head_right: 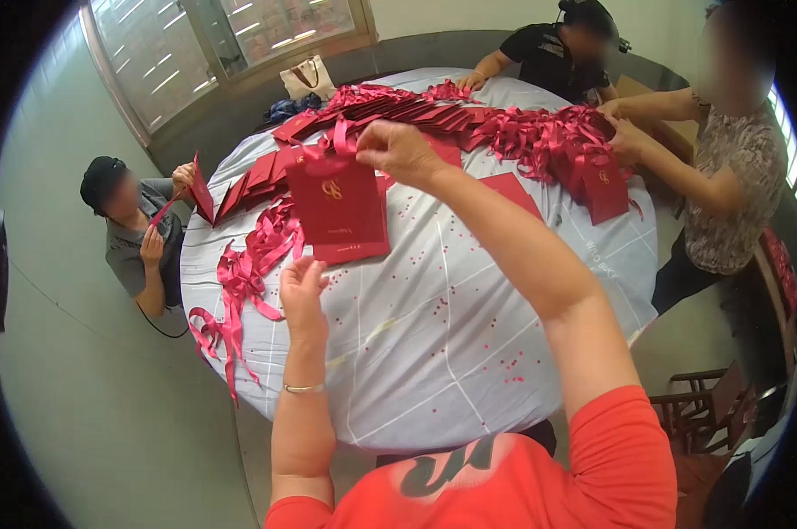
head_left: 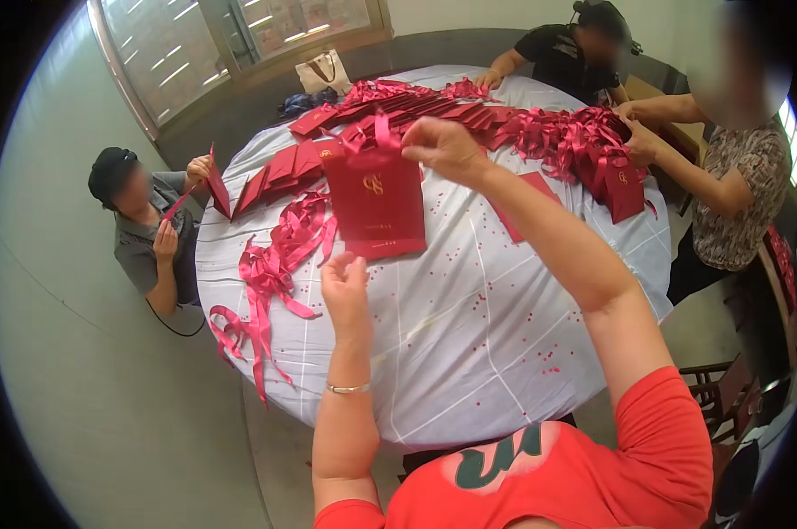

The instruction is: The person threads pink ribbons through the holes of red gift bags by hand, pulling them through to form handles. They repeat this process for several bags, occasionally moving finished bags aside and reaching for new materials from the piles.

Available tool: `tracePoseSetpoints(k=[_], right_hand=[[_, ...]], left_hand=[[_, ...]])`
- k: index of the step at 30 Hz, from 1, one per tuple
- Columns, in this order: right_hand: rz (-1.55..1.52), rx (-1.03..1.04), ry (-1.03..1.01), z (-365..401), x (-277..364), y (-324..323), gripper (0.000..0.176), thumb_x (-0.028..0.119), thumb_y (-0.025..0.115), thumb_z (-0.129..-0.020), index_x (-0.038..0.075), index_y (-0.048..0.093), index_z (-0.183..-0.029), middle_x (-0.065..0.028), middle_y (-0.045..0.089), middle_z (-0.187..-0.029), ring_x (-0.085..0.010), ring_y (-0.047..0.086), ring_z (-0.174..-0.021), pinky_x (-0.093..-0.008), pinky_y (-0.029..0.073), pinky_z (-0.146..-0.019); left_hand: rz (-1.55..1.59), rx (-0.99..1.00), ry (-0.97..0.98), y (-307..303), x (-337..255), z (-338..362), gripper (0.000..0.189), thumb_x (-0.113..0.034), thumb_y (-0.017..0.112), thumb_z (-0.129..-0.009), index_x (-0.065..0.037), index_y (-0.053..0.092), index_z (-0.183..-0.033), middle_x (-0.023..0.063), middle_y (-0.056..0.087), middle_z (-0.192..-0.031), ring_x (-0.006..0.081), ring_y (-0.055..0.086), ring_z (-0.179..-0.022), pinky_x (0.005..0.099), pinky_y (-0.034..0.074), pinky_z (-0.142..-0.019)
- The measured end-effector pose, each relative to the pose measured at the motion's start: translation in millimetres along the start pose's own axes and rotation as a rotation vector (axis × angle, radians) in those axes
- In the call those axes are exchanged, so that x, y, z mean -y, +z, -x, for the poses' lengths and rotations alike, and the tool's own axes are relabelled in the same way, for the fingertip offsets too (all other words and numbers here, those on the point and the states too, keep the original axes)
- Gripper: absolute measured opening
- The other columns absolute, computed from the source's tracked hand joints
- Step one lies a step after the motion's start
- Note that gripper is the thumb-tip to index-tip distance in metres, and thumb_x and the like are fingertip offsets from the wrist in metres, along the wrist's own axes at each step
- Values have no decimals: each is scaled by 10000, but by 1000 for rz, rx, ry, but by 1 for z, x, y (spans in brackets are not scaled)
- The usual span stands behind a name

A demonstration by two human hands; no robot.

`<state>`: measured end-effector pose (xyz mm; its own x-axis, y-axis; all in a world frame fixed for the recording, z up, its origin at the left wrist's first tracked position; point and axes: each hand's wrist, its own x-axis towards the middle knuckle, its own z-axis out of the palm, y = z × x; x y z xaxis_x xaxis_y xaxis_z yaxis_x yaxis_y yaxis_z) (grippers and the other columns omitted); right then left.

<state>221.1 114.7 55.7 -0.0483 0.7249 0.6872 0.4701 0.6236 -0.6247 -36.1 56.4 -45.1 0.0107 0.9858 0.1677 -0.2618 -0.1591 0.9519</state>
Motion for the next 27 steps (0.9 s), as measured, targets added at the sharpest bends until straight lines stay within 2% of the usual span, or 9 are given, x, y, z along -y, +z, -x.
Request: tracePoseSetpoints(k=[3, 5, 9, 11, 12, 15, 17, 22, 27], right_hand=[[218, 52, 203, 16, -43, 16, 219, 119, 722, -840, 2, 650, -1011, -63, 685, -815, -113, 629, -726, -277, 525, -678], [294, -83, 260, 36, -45, 12, 320, 241, 748, -793, 13, 682, -1007, -144, 710, -870, -232, 697, -811, -338, 537, -731], [410, -219, 393, 65, -74, -29, 336, 310, 724, -810, 31, 702, -997, -150, 712, -930, -253, 696, -878, -357, 542, -795], [700, -162, 398, 83, -84, -58, 467, 403, 745, -765, 5, 694, -1003, -182, 696, -1002, -287, 675, -962, -378, 525, -855], [846, -31, 447, 90, -78, -71, 667, 541, 745, -697, -14, 670, -1059, -218, 664, -1093, -339, 632, -1058, -425, 491, -921], [960, 211, 653, 116, -84, -92, 838, 666, 714, -644, -1, 633, -1144, -224, 628, -1173, -398, 552, -1158, -502, 412, -991], [989, 218, 551, 132, -83, -88, 825, 669, 717, -641, 1, 642, -1118, -220, 608, -1177, -379, 513, -1189, -488, 369, -1031], [1040, -76, 200, 143, -76, -84, 721, 610, 779, -595, 28, 641, -998, -189, 574, -1073, -345, 511, -1083, -476, 382, -962], [1011, -38, -72, 120, -30, -99, 442, 474, 809, -642, 79, 612, -654, -115, 589, -763, -289, 591, -784, -419, 461, -737]], left_hand=[[-126, 44, -89, 4, 18, 2, 328, -94, 671, -883, 7, 507, -1149, 86, 576, -1110, 123, 580, -915, 266, 498, -762], [-127, 102, -174, 11, 13, 9, 434, -99, 690, -867, 29, 465, -1215, 119, 530, -1194, 128, 565, -903, 268, 496, -762], [-166, 200, -171, 10, 31, 9, 525, -125, 710, -857, 36, 427, -1269, 159, 483, -1266, 163, 559, -993, 293, 506, -817], [-118, 224, -165, 15, 29, 15, 531, -151, 708, -865, 28, 426, -1277, 157, 472, -1271, 173, 548, -1014, 307, 509, -827], [-152, 242, -166, 13, 29, 15, 529, -153, 706, -866, 26, 426, -1277, 154, 472, -1271, 174, 547, -1021, 308, 509, -828], [-154, 261, -176, 18, 15, 18, 490, -148, 697, -870, 20, 446, -1255, 143, 490, -1242, 172, 555, -1005, 301, 509, -816], [-186, 254, -191, 18, 11, 17, 432, -94, 674, -859, 35, 471, -1217, 125, 555, -1146, 166, 579, -1009, 280, 489, -835], [-244, 298, -96, 22, 19, 20, 339, -67, 652, -861, 34, 510, -1153, 119, 605, -1057, 159, 606, -967, 267, 494, -801], [-204, 417, -102, 31, 7, 31, 154, -32, 579, -904, 8, 567, -1052, 64, 656, -959, 132, 653, -856, 252, 506, -740]])
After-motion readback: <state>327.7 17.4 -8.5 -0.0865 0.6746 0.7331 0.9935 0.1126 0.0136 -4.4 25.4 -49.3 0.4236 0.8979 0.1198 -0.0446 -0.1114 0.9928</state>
